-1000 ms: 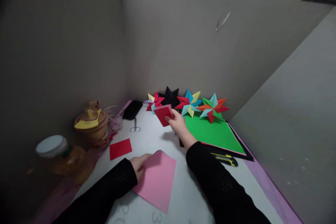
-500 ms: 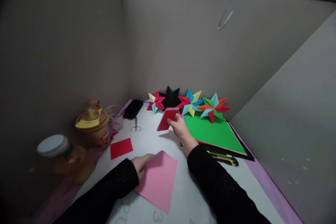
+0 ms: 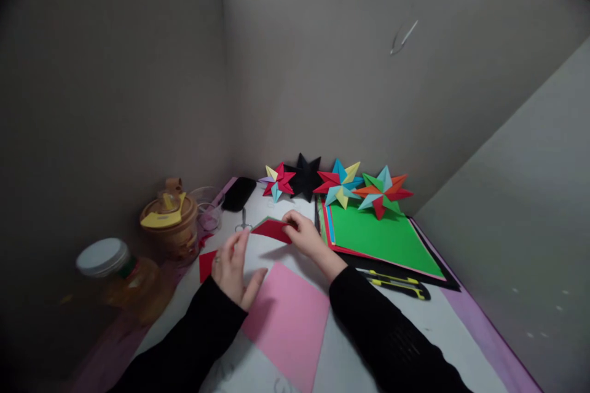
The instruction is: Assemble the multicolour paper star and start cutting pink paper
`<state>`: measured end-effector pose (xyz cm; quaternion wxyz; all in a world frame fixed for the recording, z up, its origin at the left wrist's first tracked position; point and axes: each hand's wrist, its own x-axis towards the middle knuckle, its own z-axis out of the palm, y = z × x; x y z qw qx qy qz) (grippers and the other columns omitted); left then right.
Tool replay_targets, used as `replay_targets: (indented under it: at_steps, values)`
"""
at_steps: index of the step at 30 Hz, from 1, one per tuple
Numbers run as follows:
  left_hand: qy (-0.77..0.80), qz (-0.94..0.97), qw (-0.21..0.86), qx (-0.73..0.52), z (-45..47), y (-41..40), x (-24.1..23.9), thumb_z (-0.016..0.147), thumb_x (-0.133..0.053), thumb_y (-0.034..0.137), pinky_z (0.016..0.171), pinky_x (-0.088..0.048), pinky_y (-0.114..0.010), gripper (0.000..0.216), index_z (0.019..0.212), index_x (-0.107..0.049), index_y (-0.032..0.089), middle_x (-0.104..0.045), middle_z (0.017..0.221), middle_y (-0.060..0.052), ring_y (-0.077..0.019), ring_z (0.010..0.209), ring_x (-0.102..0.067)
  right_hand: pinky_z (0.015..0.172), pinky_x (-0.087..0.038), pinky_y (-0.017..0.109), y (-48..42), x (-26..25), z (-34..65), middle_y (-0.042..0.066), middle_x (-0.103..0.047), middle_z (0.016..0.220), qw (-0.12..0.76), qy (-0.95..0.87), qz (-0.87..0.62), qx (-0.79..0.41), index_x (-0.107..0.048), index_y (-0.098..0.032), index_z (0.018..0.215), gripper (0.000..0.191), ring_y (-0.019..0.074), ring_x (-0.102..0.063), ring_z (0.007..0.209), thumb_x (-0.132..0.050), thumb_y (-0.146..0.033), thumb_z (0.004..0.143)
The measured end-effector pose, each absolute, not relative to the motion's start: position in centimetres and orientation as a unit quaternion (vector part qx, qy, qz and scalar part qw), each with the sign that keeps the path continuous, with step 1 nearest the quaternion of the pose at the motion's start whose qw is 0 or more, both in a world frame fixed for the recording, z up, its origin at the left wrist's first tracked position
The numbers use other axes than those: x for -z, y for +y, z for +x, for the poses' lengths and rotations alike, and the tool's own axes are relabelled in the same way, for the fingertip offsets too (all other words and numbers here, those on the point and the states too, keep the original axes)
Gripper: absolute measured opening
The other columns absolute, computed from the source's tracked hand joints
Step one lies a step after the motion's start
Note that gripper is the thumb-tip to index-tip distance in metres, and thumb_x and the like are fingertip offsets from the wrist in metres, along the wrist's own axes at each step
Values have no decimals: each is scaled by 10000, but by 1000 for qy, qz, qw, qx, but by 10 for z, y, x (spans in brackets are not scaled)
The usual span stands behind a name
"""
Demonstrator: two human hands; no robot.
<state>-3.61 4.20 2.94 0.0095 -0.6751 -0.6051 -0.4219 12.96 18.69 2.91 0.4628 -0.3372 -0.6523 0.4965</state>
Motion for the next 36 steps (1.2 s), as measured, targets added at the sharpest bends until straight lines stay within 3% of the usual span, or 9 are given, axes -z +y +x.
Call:
replay_targets:
  at_steps: [4, 8, 14, 18, 23, 26, 29, 31, 36]
  values:
    - [-550, -625, 136, 537, -35, 44, -33, 817, -566, 297, 1054, -287, -529, 868, 1496, -39, 177, -143, 1533, -189, -374, 1380, -212, 660, -425, 272, 169, -32, 118, -22, -576, 723, 457, -650, -309, -522, -552, -215, 774, 136, 149, -523, 681, -653, -277, 707]
    - [-533, -590, 32, 605, -30, 43, -28, 829, -568, 367, 1096, -237, -518, 935, 1490, 60, 158, -24, 1562, -193, -346, 1417, -125, 751, -470, 333, 145, -28, 105, 14, -633, 871, 463, -635, -280, -552, -538, -233, 954, 232, 186, -588, 792, -617, -348, 769]
    - [-554, -572, -130, 590, -13, 32, -17, 860, -507, 425, 1071, -331, -465, 801, 1485, -78, 166, -248, 1511, -192, -299, 1373, -294, 806, -494, 345, 110, -31, 88, 53, -644, 1050, 375, -713, -290, -516, -477, -240, 1131, 275, 203, -613, 936, -486, -265, 857]
    - [-588, -592, -143, 533, -9, 33, -7, 832, -526, 305, 1064, -337, -475, 770, 1469, -136, 119, -285, 1488, -204, -306, 1371, -286, 824, -476, 328, 160, -53, 93, 91, -626, 1101, 289, -836, -395, -249, -439, -186, 1193, 347, 202, -598, 971, -380, -149, 853]
    - [-549, -718, -103, 416, -17, 38, -4, 785, -515, 218, 989, -397, -514, 534, 1309, -455, 133, -503, 1328, -173, -325, 1272, -419, 790, -452, 327, 250, -78, 96, 72, -671, 965, 175, -879, -403, -185, -545, -197, 1126, 438, 228, -612, 866, -522, -48, 715]
    - [-528, -771, -59, 351, -23, 39, -7, 781, -508, 203, 892, -451, -511, 416, 1192, -557, 160, -603, 1200, -146, -329, 1139, -526, 846, -418, 384, 260, -84, 82, 150, -640, 1062, 134, -896, -396, -148, -529, -162, 1198, 547, 288, -578, 974, -565, -18, 672]
    - [-505, -811, -81, 283, -23, 39, -10, 805, -495, 218, 799, -488, -447, 311, 1091, -611, 182, -668, 1068, -101, -277, 951, -609, 919, -360, 434, 231, -79, 58, 216, -557, 1187, 128, -912, -370, -120, -463, -113, 1272, 527, 318, -494, 1115, -540, -69, 753]
    - [-467, -845, -106, 240, -20, 38, -10, 823, -511, 267, 793, -484, -417, 286, 1081, -617, 203, -681, 1047, -76, -255, 920, -614, 906, -381, 382, 201, -70, 40, 160, -588, 1142, 100, -934, -316, -132, -528, -151, 1195, 412, 273, -521, 1069, -570, -152, 784]
    - [-381, -903, -137, 146, -16, 34, -6, 804, -593, 432, 895, -425, -444, 393, 1155, -599, 256, -666, 1122, -56, -271, 1019, -575, 805, -441, 364, 152, -39, 9, 132, -600, 1060, 29, -954, -236, -182, -569, -146, 1113, 734, 287, -541, 970, -821, -466, 503]
